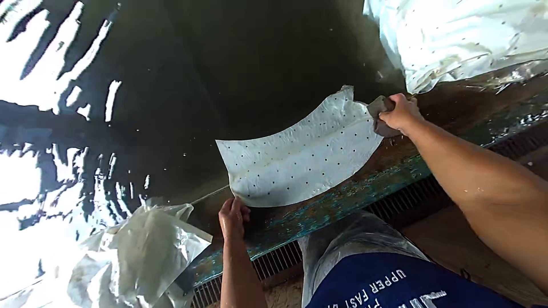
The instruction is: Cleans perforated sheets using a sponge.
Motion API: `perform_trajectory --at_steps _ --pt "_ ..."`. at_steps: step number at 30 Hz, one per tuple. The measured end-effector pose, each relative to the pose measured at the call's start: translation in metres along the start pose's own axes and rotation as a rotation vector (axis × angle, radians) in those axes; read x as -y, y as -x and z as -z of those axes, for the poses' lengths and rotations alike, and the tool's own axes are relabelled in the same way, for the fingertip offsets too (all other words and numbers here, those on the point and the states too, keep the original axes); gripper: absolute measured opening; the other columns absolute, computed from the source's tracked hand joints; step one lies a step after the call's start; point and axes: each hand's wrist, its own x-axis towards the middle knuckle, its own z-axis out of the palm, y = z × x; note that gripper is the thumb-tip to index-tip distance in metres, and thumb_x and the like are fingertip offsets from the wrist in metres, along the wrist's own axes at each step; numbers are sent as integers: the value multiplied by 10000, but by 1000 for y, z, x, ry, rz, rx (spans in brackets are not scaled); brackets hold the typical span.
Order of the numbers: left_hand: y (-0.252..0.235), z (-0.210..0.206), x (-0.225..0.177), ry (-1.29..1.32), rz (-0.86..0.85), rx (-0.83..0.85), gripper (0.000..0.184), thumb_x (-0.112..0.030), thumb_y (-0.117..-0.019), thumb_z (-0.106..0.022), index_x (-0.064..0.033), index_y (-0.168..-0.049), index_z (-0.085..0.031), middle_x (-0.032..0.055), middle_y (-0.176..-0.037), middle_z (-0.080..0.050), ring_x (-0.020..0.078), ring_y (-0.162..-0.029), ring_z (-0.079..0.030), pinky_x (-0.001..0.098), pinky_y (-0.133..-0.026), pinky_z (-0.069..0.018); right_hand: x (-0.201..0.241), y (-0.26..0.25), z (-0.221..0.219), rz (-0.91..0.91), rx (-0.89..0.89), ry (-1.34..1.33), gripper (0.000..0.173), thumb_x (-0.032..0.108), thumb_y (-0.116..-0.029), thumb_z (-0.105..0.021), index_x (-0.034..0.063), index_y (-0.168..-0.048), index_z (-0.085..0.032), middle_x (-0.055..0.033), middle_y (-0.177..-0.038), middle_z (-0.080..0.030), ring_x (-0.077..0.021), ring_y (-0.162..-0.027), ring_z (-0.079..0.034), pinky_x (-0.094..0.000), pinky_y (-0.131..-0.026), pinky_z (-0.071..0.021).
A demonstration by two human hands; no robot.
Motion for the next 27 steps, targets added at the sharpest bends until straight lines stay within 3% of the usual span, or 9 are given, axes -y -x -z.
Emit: perform_trajectory --at_steps 4,6,7,9,12,18,22,25,27 --pt "6 -3 -7 -223 -10 -5 216 -171 -1070 -538 34 -1054 -606 4 -673 -570 48 -522 -516 216 -523 -463 -1 28 -15 -77 19 -311 736 220 -937 -748 79 -1557 -376 -366 -1507 -401 -543 -1381 -413 -726 -1054 -383" --pt "14 -2 -19 -277 8 -14 249 -157 -1065 -553 78 -1132 -607 115 -853 -592 135 -687 -533 321 -678 -474 -2 41 -24 -82 54 -321 781 224 -915 -780 69 -1558 -366 -382 -1551 -317 -566 -1413 -345 -734 -1067 -359" --pt "19 -3 -27 -215 26 -16 253 -137 -1071 -537 90 -1172 -586 140 -907 -597 140 -713 -561 322 -695 -504 -3 41 -27 -83 56 -301 801 223 -897 -800 69 -1555 -369 -392 -1572 -265 -580 -1427 -310 -735 -1072 -352" --pt "27 -5 -38 60 63 -19 196 -84 -1078 -489 74 -1189 -526 119 -917 -609 130 -712 -650 296 -671 -589 -3 33 -32 -90 25 -277 838 198 -848 -841 62 -1541 -389 -401 -1572 -257 -589 -1432 -293 -730 -1084 -348" --pt "30 -8 -49 370 101 -36 117 -84 -1090 -436 -1 -1144 -497 89 -871 -645 150 -686 -687 312 -635 -612 6 20 -31 -109 10 -211 870 175 -811 -869 24 -1530 -403 -415 -1516 -341 -587 -1415 -327 -728 -1086 -344" --pt "15 -18 -32 509 187 -101 154 -145 -1093 -438 -35 -1194 -475 88 -908 -618 148 -696 -659 304 -630 -592 -1 15 -29 -90 32 -241 763 154 -819 -855 17 -1473 -486 -346 -1418 -511 -510 -1350 -467 -708 -1072 -380" --pt "16 -26 -17 392 135 -103 352 -123 -1078 -502 -20 -1393 -382 145 -1029 -599 174 -746 -654 332 -649 -582 -3 21 -30 -58 12 -190 806 208 -847 -838 69 -1532 -438 -390 -1511 -378 -565 -1414 -347 -738 -1102 -299" --pt "18 -32 -14 314 27 -141 611 13 -1014 -546 -74 -1543 -255 223 -1172 -568 226 -795 -651 368 -663 -580 3 23 -38 -108 -35 -218 846 133 -825 -837 99 -1549 -401 -380 -1551 -309 -547 -1418 -352 -694 -1082 -369" --pt "18 -32 -17 255 -38 -151 764 57 -983 -566 -154 -1617 -195 273 -1272 -563 269 -842 -663 408 -701 -580 6 23 -39 -121 -59 -244 833 77 -817 -817 94 -1541 -406 -373 -1525 -361 -540 -1409 -376 -691 -1074 -384"
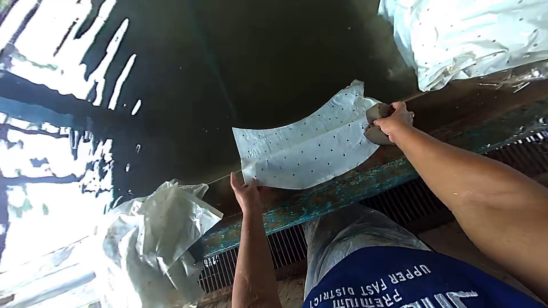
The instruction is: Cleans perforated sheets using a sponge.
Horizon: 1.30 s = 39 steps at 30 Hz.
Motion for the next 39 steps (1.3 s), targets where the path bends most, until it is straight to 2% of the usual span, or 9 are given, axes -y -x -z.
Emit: perform_trajectory --at_steps 5,10,13,16,20,25,29,33,39 --pt "8 16 -31 -273 -138 84 329 -18 -991 -612 0 -1319 -632 184 -1114 -703 197 -844 -704 386 -758 -604 4 0 20 36 37 -240 732 13 -844 -764 54 -1501 -443 -292 -1443 -502 -448 -1327 -502 -661 -1021 -453" --pt "51 36 -42 -371 -56 132 303 -21 -1008 -599 49 -1303 -613 184 -1067 -692 148 -752 -704 313 -692 -614 -7 20 79 133 169 -94 600 7 -922 -694 27 -1478 -470 -291 -1444 -512 -447 -1315 -510 -673 -1039 -418" --pt "86 36 -14 -463 3 255 324 -26 -1006 -597 57 -1319 -604 146 -950 -726 121 -670 -704 294 -656 -614 -33 17 105 222 253 314 598 -3 -918 -737 -34 -1459 -485 -384 -1391 -518 -570 -1289 -493 -752 -1025 -374" --pt "112 26 13 -418 27 312 307 -43 -1019 -569 50 -1309 -610 88 -800 -697 87 -587 -653 264 -593 -577 -23 39 105 399 207 747 546 81 -932 -747 16 -1439 -556 -430 -1383 -483 -682 -1223 -467 -834 -907 -376" --pt "121 21 36 -186 10 255 282 -43 -1054 -504 91 -1285 -594 65 -753 -675 61 -574 -649 231 -580 -582 32 125 52 849 172 636 514 -30 -901 -723 -8 -1400 -602 -415 -1398 -486 -696 -1265 -411 -848 -937 -320" --pt "112 27 44 -138 -5 262 241 -51 -1062 -497 88 -1198 -639 36 -717 -683 59 -536 -646 232 -547 -586 54 222 -127 1133 573 396 582 123 -873 -778 126 -1431 -615 -314 -1413 -529 -547 -1269 -514 -723 -969 -435" --pt "110 27 42 -113 6 250 223 -9 -1038 -507 86 -1187 -644 33 -704 -676 56 -512 -629 227 -518 -572 41 210 -178 1158 628 407 547 -21 -835 -746 157 -1347 -675 -274 -1406 -558 -535 -1271 -523 -720 -938 -457" --pt "110 30 42 -124 -1 264 225 5 -1034 -505 86 -1189 -647 29 -713 -684 47 -507 -626 215 -516 -569 -2 105 -103 1046 264 415 536 -15 -826 -740 66 -1345 -638 -354 -1361 -547 -608 -1240 -512 -756 -928 -439" --pt "108 33 37 -125 13 311 221 17 -1033 -495 90 -1203 -615 26 -711 -679 46 -517 -633 212 -521 -569 -34 -6 19 414 -101 502 579 159 -1030 -576 -60 -1525 -371 -500 -1504 -263 -720 -1365 -276 -832 -1035 -270"
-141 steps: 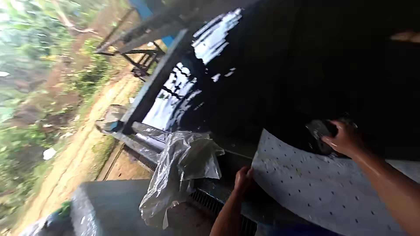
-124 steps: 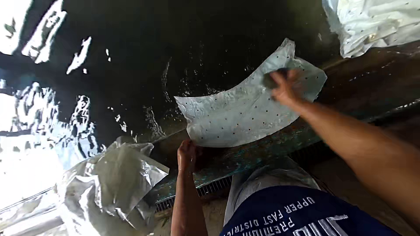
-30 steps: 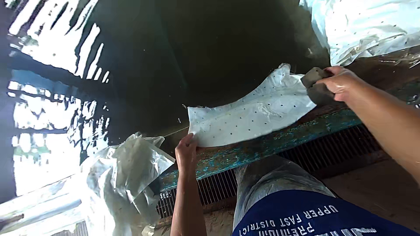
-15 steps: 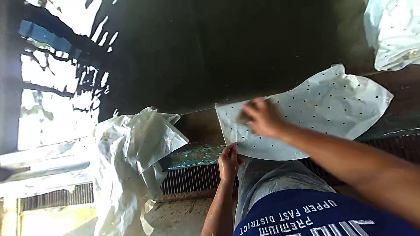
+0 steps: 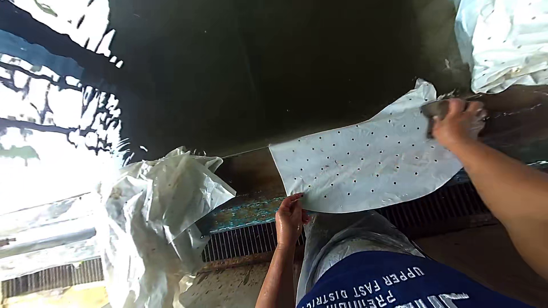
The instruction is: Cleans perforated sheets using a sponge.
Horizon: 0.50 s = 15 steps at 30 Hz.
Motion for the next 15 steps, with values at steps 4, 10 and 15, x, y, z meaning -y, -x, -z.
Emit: perform_trajectory --at_steps 4,10,15 --pt "2 -3 7 19 -40 -21 213 17 -1024 -504 92 -1191 -614 28 -709 -675 39 -512 -628 209 -518 -568 31 12 15 -224 42 -23 611 144 -1040 -553 -46 -1558 -290 -466 -1556 -211 -658 -1413 -285 -765 -1073 -315" --pt "11 -4 13 44 -13 7 231 5 -1019 -512 88 -1213 -605 41 -765 -676 43 -549 -620 216 -543 -560 170 135 -42 448 365 -140 559 163 -968 -697 -40 -1450 -501 -414 -1415 -445 -600 -1277 -482 -710 -1017 -431" --pt "34 -1 43 75 -55 -43 228 14 -999 -500 112 -1180 -598 39 -728 -654 34 -534 -597 218 -525 -541 269 183 -96 884 525 -127 534 156 -890 -784 112 -1400 -632 -325 -1377 -525 -525 -1253 -530 -660 -955 -484"
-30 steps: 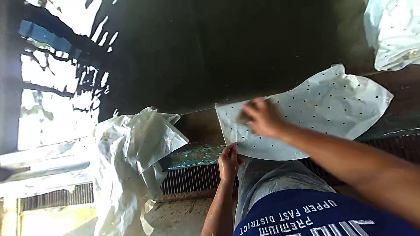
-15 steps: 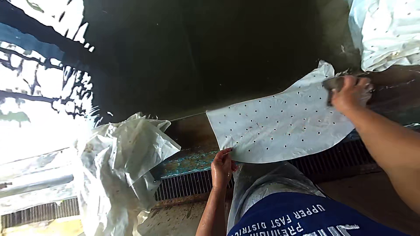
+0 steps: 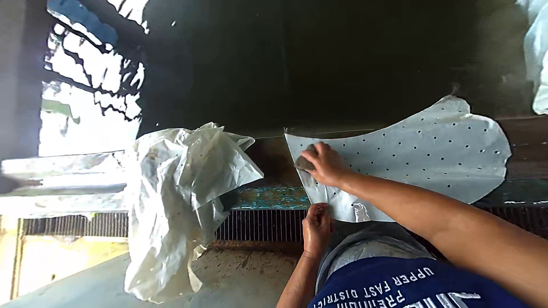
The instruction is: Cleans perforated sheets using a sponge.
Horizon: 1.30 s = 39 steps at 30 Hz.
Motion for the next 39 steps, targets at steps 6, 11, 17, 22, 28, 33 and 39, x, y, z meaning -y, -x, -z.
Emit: perform_trajectory --at_steps 6,11,17,22,28,33,39 --pt "11 8 11 20 -42 -10 229 32 -986 -495 104 -1171 -610 34 -724 -649 27 -538 -598 203 -523 -536 45 -56 -12 -69 44 107 531 154 -896 -756 144 -1409 -622 -334 -1420 -478 -517 -1295 -497 -647 -944 -474" --pt "9 8 14 18 -18 -3 237 39 -982 -482 102 -1179 -600 28 -729 -647 28 -536 -601 202 -523 -541 41 -66 -13 -66 59 91 516 180 -910 -737 184 -1413 -619 -296 -1421 -476 -479 -1292 -506 -603 -947 -490" --pt "5 11 14 23 17 3 217 50 -982 -487 86 -1166 -597 1 -715 -664 25 -533 -619 199 -517 -552 -45 -11 19 -23 -96 -14 565 66 -845 -782 158 -1387 -652 -328 -1375 -533 -535 -1237 -539 -663 -965 -486" --pt "3 14 14 20 27 20 190 55 -973 -479 67 -1126 -592 -14 -694 -666 32 -518 -624 206 -503 -554 -204 68 105 -476 -416 82 441 230 -990 -669 26 -1378 -621 -422 -1366 -500 -627 -1273 -473 -764 -1009 -389" --pt "0 15 18 69 11 46 161 57 -973 -472 45 -1085 -588 -26 -691 -658 26 -530 -623 195 -519 -550 -203 90 148 -841 -484 5 522 181 -1035 -596 -66 -1473 -458 -483 -1489 -304 -664 -1378 -326 -776 -1062 -319" --pt "-1 16 25 91 0 70 159 57 -960 -476 65 -1076 -584 -20 -707 -654 22 -535 -610 195 -529 -545 -79 39 52 -349 -358 -36 547 85 -915 -730 -31 -1420 -556 -443 -1415 -432 -639 -1261 -474 -726 -1001 -427" --pt "2 18 28 93 -9 59 182 56 -956 -476 60 -1083 -605 -12 -710 -669 35 -535 -621 213 -515 -554 42 -57 -16 -92 -113 -54 551 64 -881 -723 123 -1415 -600 -323 -1377 -520 -522 -1242 -543 -650 -860 -527"
